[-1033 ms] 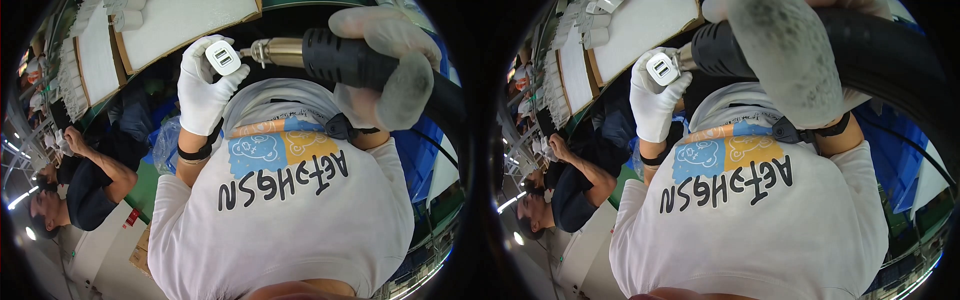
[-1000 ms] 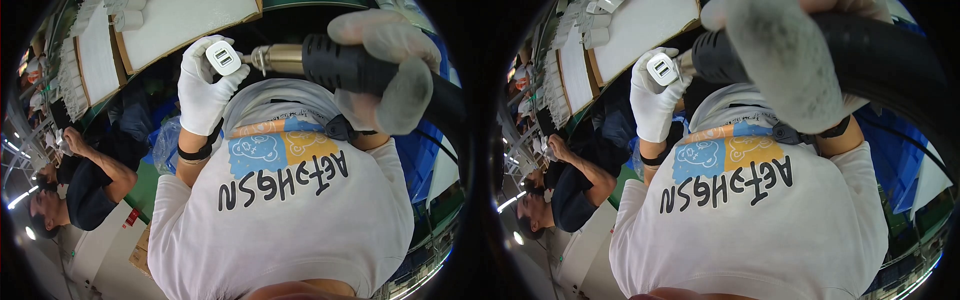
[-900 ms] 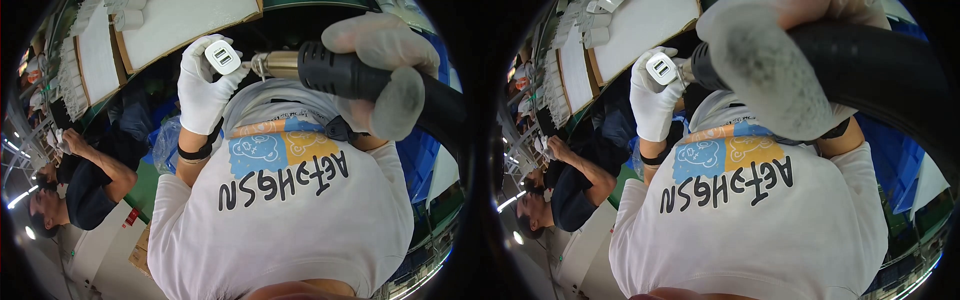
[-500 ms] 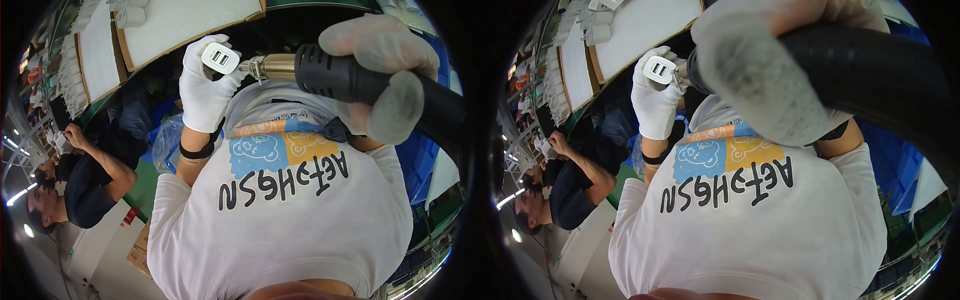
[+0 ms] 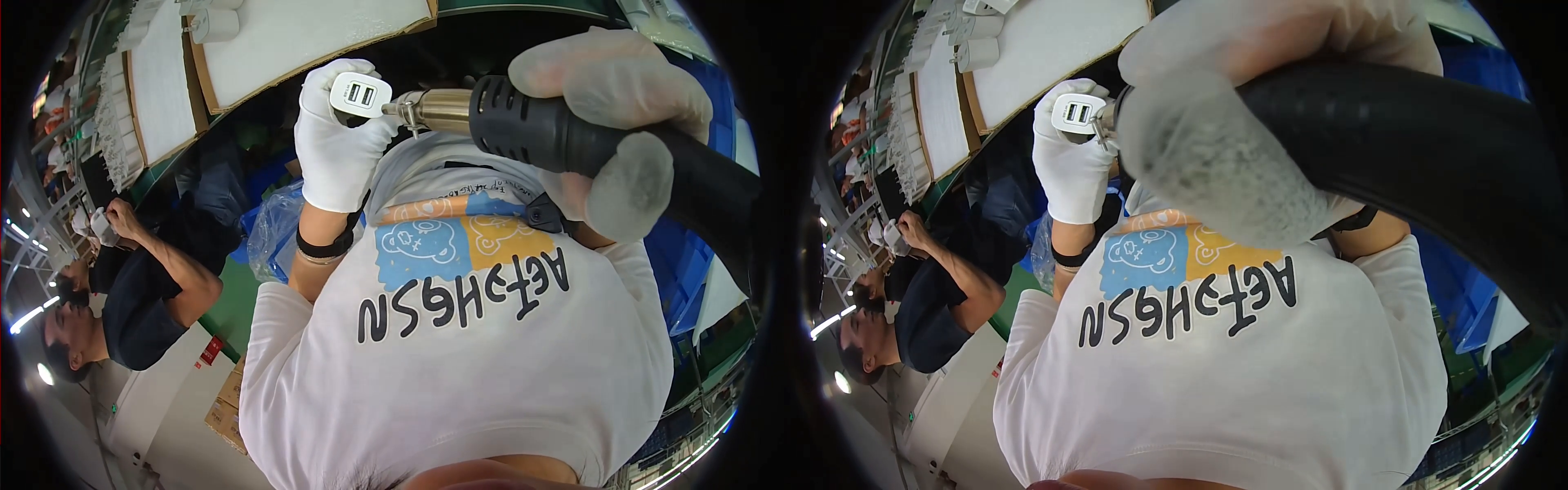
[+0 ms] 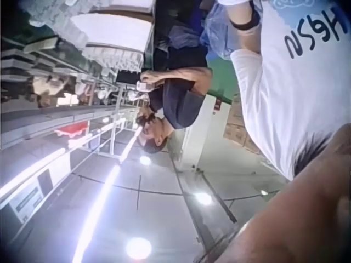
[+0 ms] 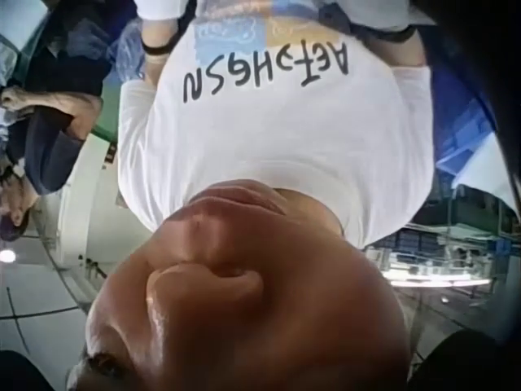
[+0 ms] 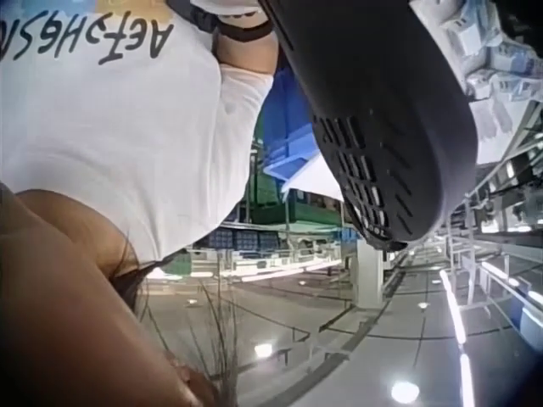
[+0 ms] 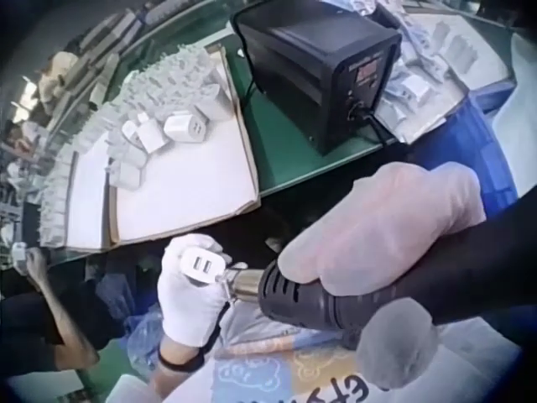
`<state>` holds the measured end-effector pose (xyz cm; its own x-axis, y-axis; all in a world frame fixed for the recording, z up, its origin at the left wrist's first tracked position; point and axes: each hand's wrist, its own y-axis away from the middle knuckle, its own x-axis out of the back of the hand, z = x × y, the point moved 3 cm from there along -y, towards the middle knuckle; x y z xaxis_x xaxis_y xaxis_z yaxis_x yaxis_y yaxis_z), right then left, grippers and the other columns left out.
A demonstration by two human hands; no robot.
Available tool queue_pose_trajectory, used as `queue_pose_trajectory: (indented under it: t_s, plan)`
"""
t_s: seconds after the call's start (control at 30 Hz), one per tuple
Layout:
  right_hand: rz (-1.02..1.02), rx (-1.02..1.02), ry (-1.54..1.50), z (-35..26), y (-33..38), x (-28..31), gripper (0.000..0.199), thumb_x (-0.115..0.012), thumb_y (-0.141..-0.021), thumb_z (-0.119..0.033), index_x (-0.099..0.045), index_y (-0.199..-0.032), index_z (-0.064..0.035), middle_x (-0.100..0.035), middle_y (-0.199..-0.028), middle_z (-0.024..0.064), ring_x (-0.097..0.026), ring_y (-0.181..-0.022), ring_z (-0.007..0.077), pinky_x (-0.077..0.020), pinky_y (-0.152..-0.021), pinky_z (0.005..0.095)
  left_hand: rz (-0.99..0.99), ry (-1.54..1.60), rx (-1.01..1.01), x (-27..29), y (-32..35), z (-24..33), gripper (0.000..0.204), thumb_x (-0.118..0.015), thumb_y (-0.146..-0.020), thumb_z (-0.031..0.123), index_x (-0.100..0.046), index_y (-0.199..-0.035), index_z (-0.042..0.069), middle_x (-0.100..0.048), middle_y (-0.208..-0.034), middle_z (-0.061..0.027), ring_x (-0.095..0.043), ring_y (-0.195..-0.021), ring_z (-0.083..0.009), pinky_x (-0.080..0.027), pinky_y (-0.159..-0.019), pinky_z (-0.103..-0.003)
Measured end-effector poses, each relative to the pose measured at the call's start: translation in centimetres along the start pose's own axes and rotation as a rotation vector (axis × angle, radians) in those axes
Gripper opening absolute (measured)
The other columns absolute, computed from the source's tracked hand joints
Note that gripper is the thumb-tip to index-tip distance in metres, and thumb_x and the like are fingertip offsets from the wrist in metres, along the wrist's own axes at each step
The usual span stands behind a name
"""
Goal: The person picks up a power adapter from a tray, applies heat to it using a heat gun while rotating it, and then sets it back down. This process is repeated with several more adapters throughout the video.
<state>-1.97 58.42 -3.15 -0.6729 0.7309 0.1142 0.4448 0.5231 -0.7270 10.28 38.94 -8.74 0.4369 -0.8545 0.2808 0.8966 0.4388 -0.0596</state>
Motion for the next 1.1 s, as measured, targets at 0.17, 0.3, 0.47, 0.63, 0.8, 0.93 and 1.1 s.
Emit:
queue_pose_trajectory:
  t_s: [0.17,0.3,0.47,0.63,0.8,0.93,1.1]
  plan:
    - [0.025,0.001,-0.033,-0.9,-0.3,-0.7,0.036,-0.070,-0.078,-0.025,-0.052,-0.098,-0.0019,-0.064,-0.093,0.0193,-0.064,-0.081,0.0251,-0.0534,-0.071,0.0318,0.021,-0.031,-0.018,0.0,0.0,0.1,0.048,-0.077,-0.062,-0.006,-0.053,-0.102,0.007,-0.058,-0.094,-0.0019,-0.057,-0.082,-0.0085,-0.049,-0.073,-0.022]
    - [0.094,-0.009,-0.025,0.2,0.4,-0.4,0.035,-0.069,-0.079,-0.025,-0.052,-0.098,-0.0016,-0.064,-0.093,0.0190,-0.064,-0.081,0.0247,-0.0530,-0.071,0.0310,0.012,-0.003,0.008,-0.1,0.0,0.5,0.048,-0.077,-0.062,-0.006,-0.053,-0.102,0.007,-0.058,-0.095,-0.0023,-0.057,-0.082,-0.0088,-0.049,-0.073,-0.022]
    - [0.012,0.006,0.002,0.0,0.0,-0.3,0.035,-0.068,-0.080,-0.025,-0.052,-0.099,-0.0013,-0.064,-0.093,0.0184,-0.064,-0.080,0.0241,-0.0527,-0.070,0.0301,0.023,0.010,-0.020,-0.1,0.0,-0.3,0.048,-0.077,-0.062,-0.005,-0.052,-0.102,0.007,-0.058,-0.096,-0.0025,-0.057,-0.082,-0.0092,-0.049,-0.073,-0.022]
    - [-0.006,0.018,0.035,0.2,-0.2,-0.3,0.034,-0.066,-0.081,-0.026,-0.052,-0.098,-0.0008,-0.064,-0.091,0.0178,-0.064,-0.078,0.0237,-0.0526,-0.069,0.0296,0.025,-0.016,-0.015,0.1,-0.1,-0.3,0.048,-0.078,-0.063,-0.005,-0.052,-0.102,0.007,-0.058,-0.096,-0.0026,-0.058,-0.082,-0.0092,-0.049,-0.072,-0.022]
    - [-0.026,0.025,0.067,0.0,-0.2,-0.2,0.033,-0.065,-0.082,-0.027,-0.052,-0.098,-0.0004,-0.065,-0.089,0.0173,-0.064,-0.076,0.0234,-0.0525,-0.068,0.0291,0.009,-0.064,-0.027,0.1,-0.2,0.0,0.048,-0.078,-0.063,-0.004,-0.052,-0.102,0.007,-0.059,-0.094,-0.0023,-0.058,-0.080,-0.0091,-0.050,-0.072,-0.022]
    - [-0.101,0.033,0.150,-0.3,-0.5,-0.1,0.033,-0.063,-0.083,-0.028,-0.052,-0.098,0.0000,-0.065,-0.088,0.0168,-0.065,-0.074,0.0231,-0.0524,-0.067,0.0287,0.022,-0.082,-0.045,0.1,0.0,0.0,0.048,-0.078,-0.064,-0.003,-0.052,-0.102,0.007,-0.059,-0.092,-0.0021,-0.058,-0.079,-0.0089,-0.050,-0.070,-0.021]
    - [0.178,-0.025,0.170,0.2,0.7,0.2,0.031,-0.060,-0.084,-0.028,-0.052,-0.096,-0.0011,-0.065,-0.086,0.0165,-0.065,-0.073,0.0233,-0.0532,-0.068,0.0305,0.032,0.049,-0.008,0.0,-0.1,-0.4,0.046,-0.078,-0.065,-0.003,-0.051,-0.102,0.005,-0.060,-0.091,-0.0029,-0.061,-0.080,-0.0089,-0.051,-0.070,-0.022]
